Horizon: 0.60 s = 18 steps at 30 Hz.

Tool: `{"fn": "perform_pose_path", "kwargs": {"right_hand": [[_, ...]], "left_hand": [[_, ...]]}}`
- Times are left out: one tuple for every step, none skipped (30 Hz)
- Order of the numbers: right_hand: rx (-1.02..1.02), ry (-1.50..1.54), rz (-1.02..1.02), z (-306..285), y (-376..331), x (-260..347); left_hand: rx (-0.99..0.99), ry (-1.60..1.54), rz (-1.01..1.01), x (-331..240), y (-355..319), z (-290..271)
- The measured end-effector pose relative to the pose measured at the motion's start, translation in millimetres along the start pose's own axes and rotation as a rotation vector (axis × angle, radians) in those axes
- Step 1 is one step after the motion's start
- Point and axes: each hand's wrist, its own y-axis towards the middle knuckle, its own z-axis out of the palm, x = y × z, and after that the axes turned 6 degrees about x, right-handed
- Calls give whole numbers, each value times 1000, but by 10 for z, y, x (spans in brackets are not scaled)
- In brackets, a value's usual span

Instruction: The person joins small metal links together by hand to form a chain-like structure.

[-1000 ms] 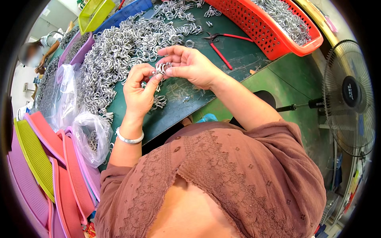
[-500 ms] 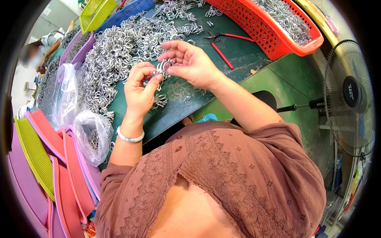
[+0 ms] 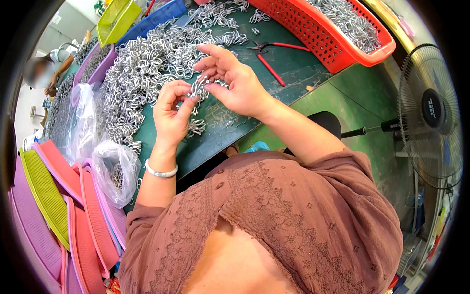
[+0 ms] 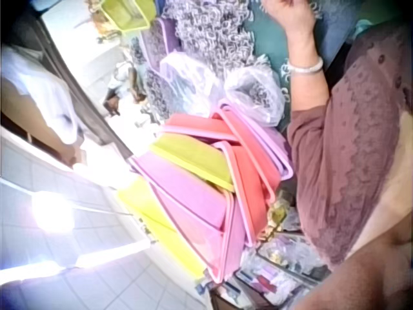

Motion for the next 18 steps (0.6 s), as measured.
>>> {"fn": "perform_pose_path", "kwargs": {"right_hand": [[14, -28, -3, -10, -5, -1], [27, -57, -5, -27, -15, -4], [41, -85, -8, -39, -21, -3], [41, -124, -17, -42, -24, 1], [41, -163, -26, -42, -28, 6], [40, -202, -35, -40, -31, 12], [20, -259, -82, -29, -30, 11], [0, -315, -128, -11, -25, 8], [-21, -371, -175, 2, -23, 8], [-20, -396, -186, 11, -23, 14], [-19, -420, -198, 20, -21, 22], [-18, -443, -209, 28, -17, 28], [-22, -449, -206, 25, -20, 30], [-26, -454, -203, 22, -22, 31], [-30, -459, -200, 18, -24, 31], [-7, -463, -188, 12, -26, 37], [17, -468, -177, -2, -34, 46], [40, -473, -165, -9, -39, 51]], "left_hand": [[-16, 3, 1, 4, 5, 5], [-15, -5, -3, 8, 5, 9], [-13, -12, -6, 11, 4, 12], [-12, -19, -11, 13, 1, 12], [-4, -30, -17, 13, 2, 13], [4, -41, -24, 13, 4, 14], [12, -51, -30, 13, 4, 16], [21, -99, -50, 5, 4, 19], [31, -147, -69, -9, 5, 22], [38, -194, -89, -23, 2, 21], [43, -211, -99, -33, -5, 17], [47, -228, -109, -41, -12, 11], [53, -248, -120, -42, -16, 16], [58, -259, -133, -41, -17, 22], [63, -270, -146, -38, -17, 28], [65, -279, -159, -41, -19, 26], [71, -280, -159, -42, -20, 22], [78, -282, -160, -41, -20, 17]]}}
